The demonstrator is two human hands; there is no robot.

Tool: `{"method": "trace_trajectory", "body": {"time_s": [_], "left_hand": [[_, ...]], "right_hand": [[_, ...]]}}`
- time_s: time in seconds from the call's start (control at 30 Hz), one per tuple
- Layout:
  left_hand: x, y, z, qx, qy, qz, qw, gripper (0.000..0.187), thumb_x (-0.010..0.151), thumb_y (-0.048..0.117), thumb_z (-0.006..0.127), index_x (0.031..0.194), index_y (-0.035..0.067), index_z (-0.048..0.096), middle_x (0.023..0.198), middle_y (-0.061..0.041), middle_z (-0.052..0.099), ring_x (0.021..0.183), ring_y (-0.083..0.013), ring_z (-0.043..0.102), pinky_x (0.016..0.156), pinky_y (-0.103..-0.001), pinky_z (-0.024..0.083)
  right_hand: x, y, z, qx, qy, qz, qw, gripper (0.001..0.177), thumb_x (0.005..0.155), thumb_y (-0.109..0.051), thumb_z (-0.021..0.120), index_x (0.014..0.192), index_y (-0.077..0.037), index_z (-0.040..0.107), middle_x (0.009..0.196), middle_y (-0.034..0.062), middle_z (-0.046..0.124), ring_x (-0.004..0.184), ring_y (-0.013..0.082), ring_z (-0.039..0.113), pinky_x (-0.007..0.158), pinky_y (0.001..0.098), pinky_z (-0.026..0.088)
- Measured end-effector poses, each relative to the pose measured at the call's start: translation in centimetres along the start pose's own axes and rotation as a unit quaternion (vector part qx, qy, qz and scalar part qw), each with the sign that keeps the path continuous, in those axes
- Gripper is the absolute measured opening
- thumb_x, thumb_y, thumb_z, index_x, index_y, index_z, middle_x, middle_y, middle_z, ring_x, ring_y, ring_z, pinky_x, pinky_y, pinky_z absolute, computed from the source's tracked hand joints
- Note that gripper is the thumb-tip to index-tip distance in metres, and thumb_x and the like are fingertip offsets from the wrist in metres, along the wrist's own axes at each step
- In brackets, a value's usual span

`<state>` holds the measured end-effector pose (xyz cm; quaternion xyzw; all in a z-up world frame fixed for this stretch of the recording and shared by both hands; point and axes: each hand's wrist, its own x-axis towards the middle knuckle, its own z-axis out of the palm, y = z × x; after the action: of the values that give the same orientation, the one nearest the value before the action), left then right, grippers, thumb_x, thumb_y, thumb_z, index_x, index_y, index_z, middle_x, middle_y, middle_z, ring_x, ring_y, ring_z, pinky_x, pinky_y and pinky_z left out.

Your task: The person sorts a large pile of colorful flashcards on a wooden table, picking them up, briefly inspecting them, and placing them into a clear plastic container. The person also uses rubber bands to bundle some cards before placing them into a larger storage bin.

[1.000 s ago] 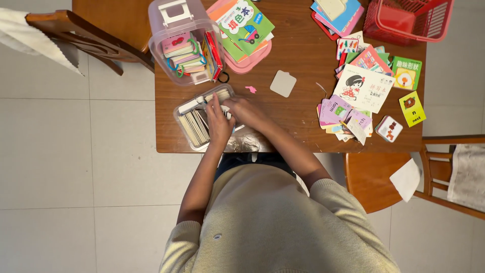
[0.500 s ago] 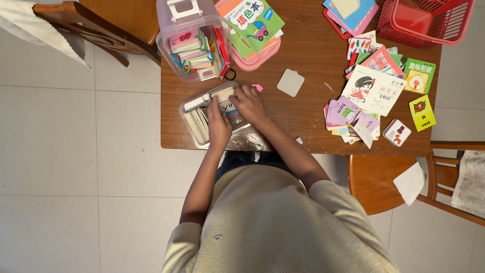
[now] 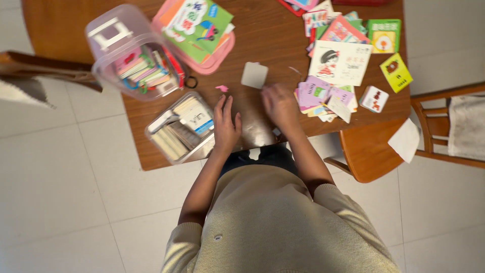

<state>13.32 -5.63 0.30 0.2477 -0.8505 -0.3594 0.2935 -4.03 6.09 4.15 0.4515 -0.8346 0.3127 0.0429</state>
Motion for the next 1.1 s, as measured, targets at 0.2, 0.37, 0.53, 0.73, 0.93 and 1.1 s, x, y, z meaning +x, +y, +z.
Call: {"method": "trace_trajectory", "body": {"time_s": [0.2,0.37,0.53,0.73,0.93,1.1], "left_hand": [[1.7,4.8,7.4,-0.024,-0.035,0.016,0.999,0.057,0.095,0.006,0.066,0.149,0.004,0.048,0.15,-0.025,0.045,0.139,-0.0447,0.048,0.114,-0.05,0.044],[2.8,9.2,14.2,-0.041,-0.063,0.044,0.996,0.057,0.094,0.007,0.067,0.148,0.005,0.049,0.151,-0.025,0.044,0.138,-0.0451,0.048,0.112,-0.05,0.045],[3.2,12.0,19.1,-0.037,-0.08,0.038,0.995,0.058,0.093,0.01,0.071,0.147,0.007,0.051,0.153,-0.023,0.045,0.138,-0.0436,0.05,0.111,-0.049,0.046],[3.1,15.0,22.9,0.005,-0.15,0.075,0.986,0.088,0.078,0.025,0.084,0.15,0.0,0.04,0.145,-0.025,0.047,0.133,-0.0453,0.047,0.108,-0.054,0.042],[3.2,15.2,24.4,-0.122,-0.137,-0.032,0.982,0.113,0.072,0.031,0.091,0.157,0.001,0.023,0.156,-0.032,0.03,0.143,-0.0467,0.037,0.115,-0.047,0.037],[4.4,12.1,25.5,-0.28,-0.236,-0.104,0.925,0.125,0.071,0.022,0.091,0.163,0.003,0.009,0.16,-0.026,0.028,0.149,-0.0388,0.034,0.119,-0.044,0.031]], "right_hand": [[-6.0,17.2,-1.2,-0.281,-0.117,0.202,0.931,0.022,0.084,-0.011,0.065,0.104,-0.004,0.073,0.113,0.0171,0.064,0.106,0.0398,0.058,0.081,0.0526,0.051],[-9.7,24.2,-1.3,-0.291,-0.159,0.194,0.923,0.013,0.091,-0.018,0.067,0.098,-0.011,0.075,0.123,0.0172,0.059,0.119,0.0389,0.05,0.094,0.0544,0.047],[-7.0,26.0,-7.5,-0.015,-0.114,0.082,0.99,0.025,0.087,-0.019,0.074,0.108,-0.005,0.072,0.116,0.0177,0.063,0.106,0.0371,0.059,0.088,0.0491,0.052],[-2.5,28.2,-9.9,0.346,-0.212,0.2,0.892,0.013,0.103,-0.017,0.063,0.108,-0.005,0.064,0.102,0.006,0.067,0.093,0.0156,0.066,0.081,0.0336,0.059],[-3.2,27.9,-10.2,0.504,-0.289,0.2,0.789,0.019,0.107,-0.018,0.058,0.115,-0.003,0.063,0.103,0.0034,0.069,0.093,0.0094,0.066,0.083,0.0287,0.058],[-4.2,28.8,-11.0,0.554,-0.304,0.171,0.756,0.022,0.108,-0.018,0.058,0.119,0.0,0.063,0.114,0.0053,0.067,0.1,0.0097,0.066,0.09,0.0287,0.057]]}}
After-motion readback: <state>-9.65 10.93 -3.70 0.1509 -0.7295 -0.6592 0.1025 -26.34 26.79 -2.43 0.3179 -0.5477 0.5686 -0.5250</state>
